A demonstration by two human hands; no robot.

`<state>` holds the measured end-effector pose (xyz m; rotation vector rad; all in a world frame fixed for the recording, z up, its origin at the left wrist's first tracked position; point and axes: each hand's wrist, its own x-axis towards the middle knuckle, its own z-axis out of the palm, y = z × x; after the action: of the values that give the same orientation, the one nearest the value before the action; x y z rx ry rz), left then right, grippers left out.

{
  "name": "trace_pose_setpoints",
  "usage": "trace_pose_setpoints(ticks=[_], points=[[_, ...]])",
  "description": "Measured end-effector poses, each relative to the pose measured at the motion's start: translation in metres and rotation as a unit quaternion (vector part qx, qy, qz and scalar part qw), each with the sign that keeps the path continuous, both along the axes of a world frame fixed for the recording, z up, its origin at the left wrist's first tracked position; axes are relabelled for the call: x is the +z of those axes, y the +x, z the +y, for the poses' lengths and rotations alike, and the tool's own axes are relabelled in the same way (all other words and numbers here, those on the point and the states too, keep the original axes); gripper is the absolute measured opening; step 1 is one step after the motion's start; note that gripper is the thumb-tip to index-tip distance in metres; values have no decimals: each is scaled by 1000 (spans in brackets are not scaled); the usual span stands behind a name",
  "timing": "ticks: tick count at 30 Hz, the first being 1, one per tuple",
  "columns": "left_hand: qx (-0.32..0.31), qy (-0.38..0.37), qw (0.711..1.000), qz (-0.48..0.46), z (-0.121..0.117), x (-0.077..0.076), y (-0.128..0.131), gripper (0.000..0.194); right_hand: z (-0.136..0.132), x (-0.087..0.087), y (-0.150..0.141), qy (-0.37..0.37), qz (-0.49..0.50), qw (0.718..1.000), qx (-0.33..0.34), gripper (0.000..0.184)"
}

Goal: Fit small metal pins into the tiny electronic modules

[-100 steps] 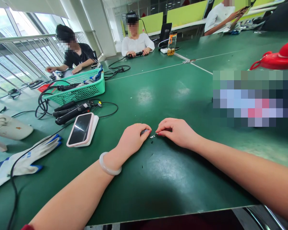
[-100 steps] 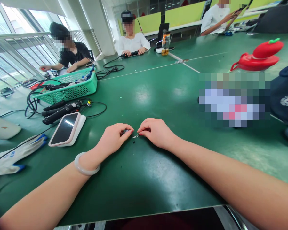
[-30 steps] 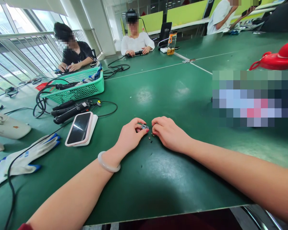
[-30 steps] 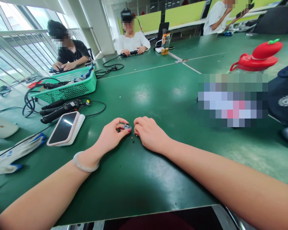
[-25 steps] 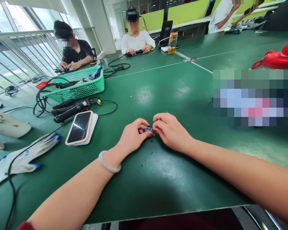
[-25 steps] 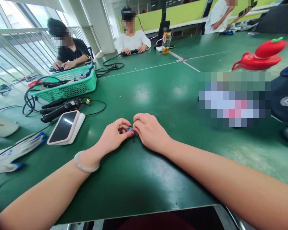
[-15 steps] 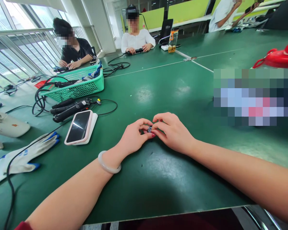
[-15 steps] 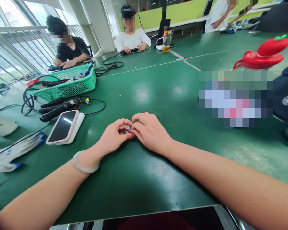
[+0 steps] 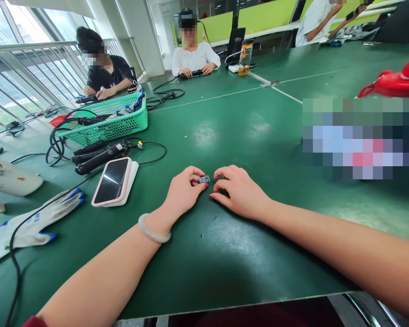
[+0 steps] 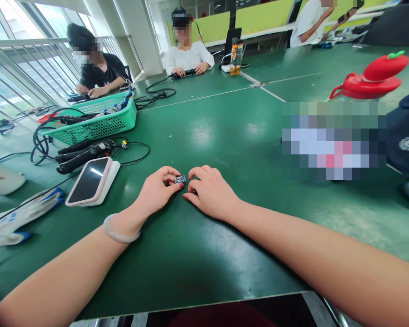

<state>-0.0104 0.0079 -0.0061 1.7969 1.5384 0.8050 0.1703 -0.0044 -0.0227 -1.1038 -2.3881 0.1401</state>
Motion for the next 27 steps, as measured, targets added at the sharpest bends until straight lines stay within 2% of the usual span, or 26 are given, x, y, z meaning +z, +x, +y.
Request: trace_pose_setpoints(ticks=[8,12,15,22,27], points=[[-11,-4,1000,1,-2,0,0,18,9,-8,-2,-65,44,997,-13,11],[-14,-5,1000,11,-2,1,0,18,11,-8,0,-63,43,997,2,13],[-27,-7,1000,7,-3,2,1,18,11,-3,3,-26,39,999,5,14],[-70,-17,997,0,-9,3,5,21,7,7,6,114,-1,993,19,21],[-82,-15,996,-14,-10,3,6,21,6,8,8,167,-46,985,20,22]])
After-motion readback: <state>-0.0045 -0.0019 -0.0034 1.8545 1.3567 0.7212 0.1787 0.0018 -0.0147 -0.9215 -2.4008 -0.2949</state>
